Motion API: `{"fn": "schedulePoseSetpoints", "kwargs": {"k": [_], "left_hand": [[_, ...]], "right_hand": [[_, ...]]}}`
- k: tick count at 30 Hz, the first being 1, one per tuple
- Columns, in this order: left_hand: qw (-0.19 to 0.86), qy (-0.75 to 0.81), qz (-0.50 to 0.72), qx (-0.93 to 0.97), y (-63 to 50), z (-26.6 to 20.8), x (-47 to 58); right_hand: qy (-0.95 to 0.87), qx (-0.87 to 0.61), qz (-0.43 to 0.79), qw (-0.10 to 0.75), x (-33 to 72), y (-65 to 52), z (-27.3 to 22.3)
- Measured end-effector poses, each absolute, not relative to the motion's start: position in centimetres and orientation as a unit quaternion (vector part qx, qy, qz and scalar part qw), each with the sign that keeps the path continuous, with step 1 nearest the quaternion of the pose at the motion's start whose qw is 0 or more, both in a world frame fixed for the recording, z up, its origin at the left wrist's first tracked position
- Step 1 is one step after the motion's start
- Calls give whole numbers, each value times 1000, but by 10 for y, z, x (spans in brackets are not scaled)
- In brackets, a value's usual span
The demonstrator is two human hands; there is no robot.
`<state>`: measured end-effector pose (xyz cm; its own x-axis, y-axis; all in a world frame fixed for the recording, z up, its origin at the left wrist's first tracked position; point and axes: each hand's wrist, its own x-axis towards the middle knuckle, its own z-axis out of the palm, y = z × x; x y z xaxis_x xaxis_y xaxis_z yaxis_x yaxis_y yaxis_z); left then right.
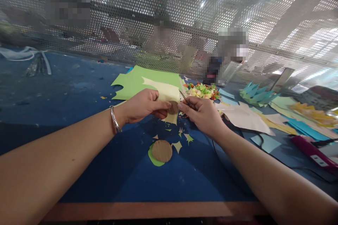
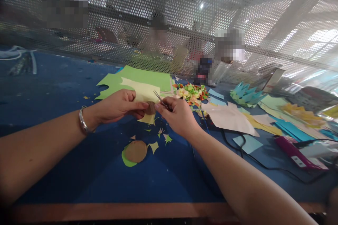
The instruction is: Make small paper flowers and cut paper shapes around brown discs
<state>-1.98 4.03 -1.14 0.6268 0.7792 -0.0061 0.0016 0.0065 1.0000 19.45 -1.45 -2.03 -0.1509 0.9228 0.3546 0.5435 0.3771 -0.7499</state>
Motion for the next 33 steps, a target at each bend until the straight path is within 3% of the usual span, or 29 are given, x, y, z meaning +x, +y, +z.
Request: {"fn": "schedulePoseSetpoints", "kwargs": {"k": [33], "left_hand": [[681, 312, 280, 601, 34, -2, -18]], "right_hand": [[-694, -499, 277, 439, 193, -17, -20]]}}
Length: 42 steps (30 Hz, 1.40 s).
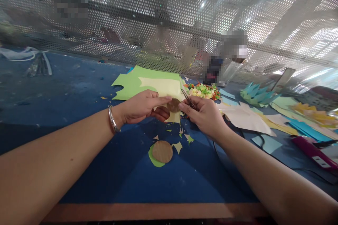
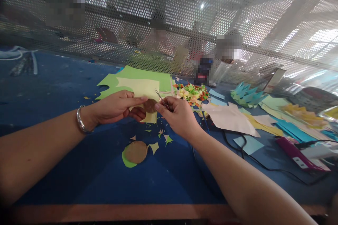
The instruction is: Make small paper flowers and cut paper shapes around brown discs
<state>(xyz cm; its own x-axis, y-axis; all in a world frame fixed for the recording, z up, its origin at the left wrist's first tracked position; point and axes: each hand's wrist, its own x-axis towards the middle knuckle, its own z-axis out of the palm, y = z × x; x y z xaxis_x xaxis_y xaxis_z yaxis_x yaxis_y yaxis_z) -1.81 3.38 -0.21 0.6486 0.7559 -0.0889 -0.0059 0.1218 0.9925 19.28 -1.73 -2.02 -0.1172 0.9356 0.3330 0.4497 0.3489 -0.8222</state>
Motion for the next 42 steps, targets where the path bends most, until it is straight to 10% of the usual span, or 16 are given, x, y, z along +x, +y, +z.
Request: {"fn": "schedulePoseSetpoints", "kwargs": {"k": [42], "left_hand": [[604, 264, 398, 638, 31, -14, -14]], "right_hand": [[-660, -458, 396, 445, 190, -22, -20]]}}
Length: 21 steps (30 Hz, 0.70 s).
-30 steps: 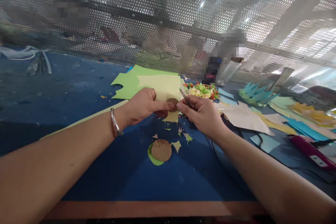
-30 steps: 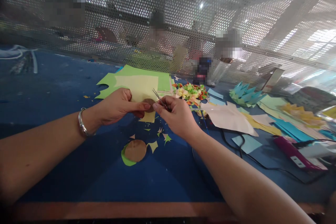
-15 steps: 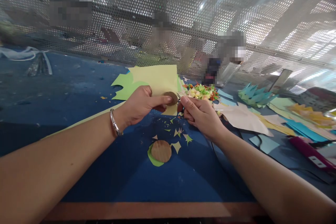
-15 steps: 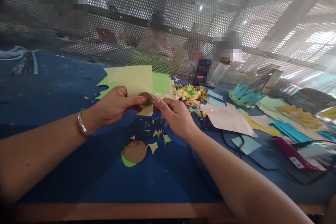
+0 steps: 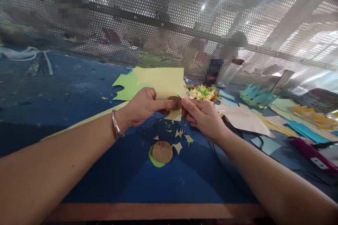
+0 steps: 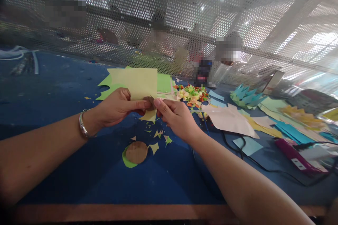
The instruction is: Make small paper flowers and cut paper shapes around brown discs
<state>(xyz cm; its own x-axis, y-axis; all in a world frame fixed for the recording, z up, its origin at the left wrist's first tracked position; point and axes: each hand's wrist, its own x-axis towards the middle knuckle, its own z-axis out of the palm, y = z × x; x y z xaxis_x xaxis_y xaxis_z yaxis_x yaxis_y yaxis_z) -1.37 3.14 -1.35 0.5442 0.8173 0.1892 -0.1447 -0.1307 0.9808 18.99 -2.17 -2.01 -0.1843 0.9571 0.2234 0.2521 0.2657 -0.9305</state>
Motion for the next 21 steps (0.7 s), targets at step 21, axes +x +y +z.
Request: {"fn": "schedulePoseSetpoints", "kwargs": {"k": [21], "left_hand": [[616, 243, 402, 633, 30, -11, -13]], "right_hand": [[-589, -436, 497, 464, 184, -26, -14]]}}
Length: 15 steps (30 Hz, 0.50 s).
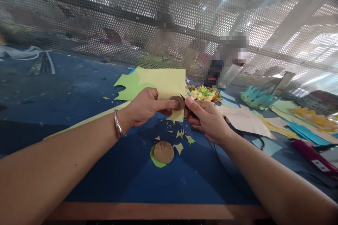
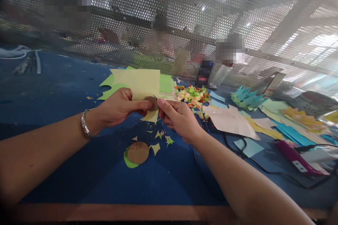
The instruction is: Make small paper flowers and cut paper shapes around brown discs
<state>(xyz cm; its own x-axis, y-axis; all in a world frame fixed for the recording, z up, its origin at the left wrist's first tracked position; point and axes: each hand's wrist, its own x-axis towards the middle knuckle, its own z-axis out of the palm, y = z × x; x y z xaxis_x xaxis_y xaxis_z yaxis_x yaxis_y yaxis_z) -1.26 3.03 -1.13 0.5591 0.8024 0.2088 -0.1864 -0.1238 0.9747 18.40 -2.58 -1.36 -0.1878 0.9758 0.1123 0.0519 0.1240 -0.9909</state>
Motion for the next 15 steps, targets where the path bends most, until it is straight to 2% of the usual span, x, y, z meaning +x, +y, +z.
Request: {"fn": "schedulePoseSetpoints", "kwargs": {"k": [15], "left_hand": [[580, 251, 401, 663, 33, -10, -16]], "right_hand": [[-617, -437, 486, 438, 188, -24, -13]]}}
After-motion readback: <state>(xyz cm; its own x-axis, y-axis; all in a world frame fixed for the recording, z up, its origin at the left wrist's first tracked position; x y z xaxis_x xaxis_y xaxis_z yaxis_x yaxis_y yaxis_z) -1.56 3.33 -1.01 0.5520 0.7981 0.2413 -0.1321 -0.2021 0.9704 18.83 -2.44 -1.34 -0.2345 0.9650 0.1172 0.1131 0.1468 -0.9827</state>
